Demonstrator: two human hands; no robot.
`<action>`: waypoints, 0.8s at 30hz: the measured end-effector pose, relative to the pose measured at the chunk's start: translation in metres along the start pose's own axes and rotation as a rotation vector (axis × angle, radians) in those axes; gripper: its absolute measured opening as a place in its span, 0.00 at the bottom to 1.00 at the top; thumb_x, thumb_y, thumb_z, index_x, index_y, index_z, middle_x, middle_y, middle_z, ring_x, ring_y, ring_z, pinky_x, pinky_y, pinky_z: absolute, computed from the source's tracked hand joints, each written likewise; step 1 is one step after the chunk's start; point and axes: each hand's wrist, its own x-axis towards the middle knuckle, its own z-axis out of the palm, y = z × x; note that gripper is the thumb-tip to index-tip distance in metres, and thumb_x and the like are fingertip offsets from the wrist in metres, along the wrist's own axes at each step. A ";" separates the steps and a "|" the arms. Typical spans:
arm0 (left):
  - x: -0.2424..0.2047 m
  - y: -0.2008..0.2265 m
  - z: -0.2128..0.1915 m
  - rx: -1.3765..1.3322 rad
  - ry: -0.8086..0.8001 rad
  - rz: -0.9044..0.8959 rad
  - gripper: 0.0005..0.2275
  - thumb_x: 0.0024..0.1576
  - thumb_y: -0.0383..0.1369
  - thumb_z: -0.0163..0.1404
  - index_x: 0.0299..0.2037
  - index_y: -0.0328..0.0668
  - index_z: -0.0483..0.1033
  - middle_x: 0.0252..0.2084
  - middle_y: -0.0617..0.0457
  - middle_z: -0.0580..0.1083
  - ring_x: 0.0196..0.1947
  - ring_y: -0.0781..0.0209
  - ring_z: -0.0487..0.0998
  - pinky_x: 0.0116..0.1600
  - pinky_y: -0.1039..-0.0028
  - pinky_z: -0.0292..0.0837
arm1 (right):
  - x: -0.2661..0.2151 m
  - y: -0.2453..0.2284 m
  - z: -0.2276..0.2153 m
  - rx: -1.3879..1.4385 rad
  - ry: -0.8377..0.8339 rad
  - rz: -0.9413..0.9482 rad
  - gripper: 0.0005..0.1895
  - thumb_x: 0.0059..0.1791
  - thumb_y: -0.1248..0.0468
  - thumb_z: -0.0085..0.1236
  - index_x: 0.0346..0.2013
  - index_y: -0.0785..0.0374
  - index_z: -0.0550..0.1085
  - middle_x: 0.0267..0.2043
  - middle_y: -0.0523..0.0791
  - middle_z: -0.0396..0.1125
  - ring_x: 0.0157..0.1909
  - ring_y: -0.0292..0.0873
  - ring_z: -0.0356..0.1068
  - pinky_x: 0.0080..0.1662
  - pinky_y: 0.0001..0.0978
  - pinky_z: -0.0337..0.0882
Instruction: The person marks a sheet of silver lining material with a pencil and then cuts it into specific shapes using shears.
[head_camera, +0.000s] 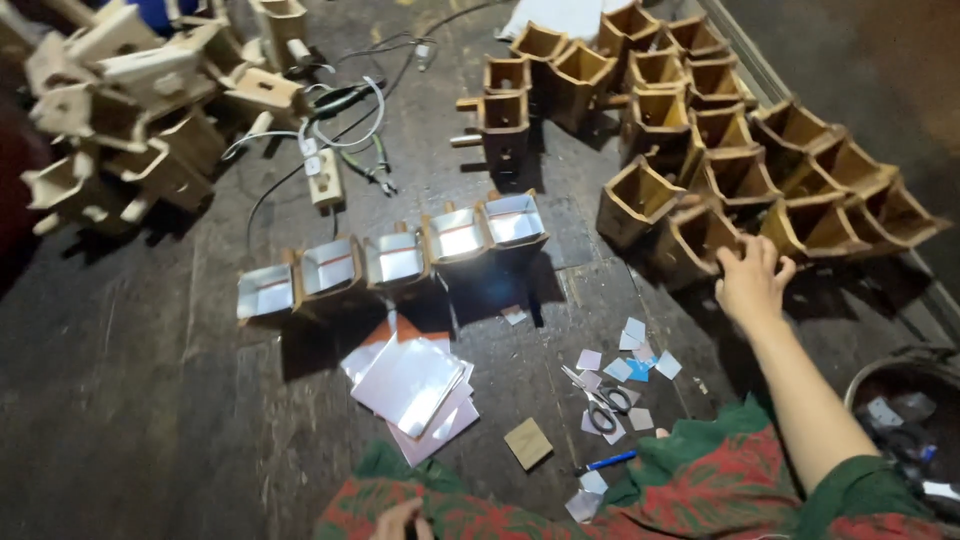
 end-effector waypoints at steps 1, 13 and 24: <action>-0.005 0.012 -0.009 -0.016 0.009 -0.017 0.12 0.57 0.38 0.51 0.48 0.62 0.86 0.49 0.60 0.80 0.40 0.64 0.84 0.52 0.76 0.81 | -0.003 -0.003 -0.004 0.001 0.010 -0.023 0.22 0.35 0.61 0.65 0.44 0.45 0.77 0.68 0.46 0.61 0.75 0.52 0.53 0.63 0.56 0.50; -0.025 0.022 -0.046 -0.147 0.394 0.640 0.12 0.52 0.29 0.53 0.44 0.55 0.80 0.44 0.63 0.79 0.46 0.61 0.80 0.47 0.66 0.70 | -0.097 -0.046 -0.075 0.319 0.539 -0.425 0.12 0.34 0.59 0.57 0.30 0.54 0.77 0.32 0.39 0.68 0.38 0.45 0.68 0.46 0.39 0.62; -0.031 0.026 -0.050 0.017 0.338 0.609 0.09 0.51 0.34 0.52 0.41 0.56 0.80 0.42 0.63 0.78 0.41 0.55 0.77 0.45 0.61 0.68 | -0.161 -0.249 -0.104 0.529 -0.162 -0.340 0.09 0.35 0.61 0.51 0.28 0.56 0.74 0.24 0.50 0.72 0.31 0.64 0.74 0.31 0.58 0.70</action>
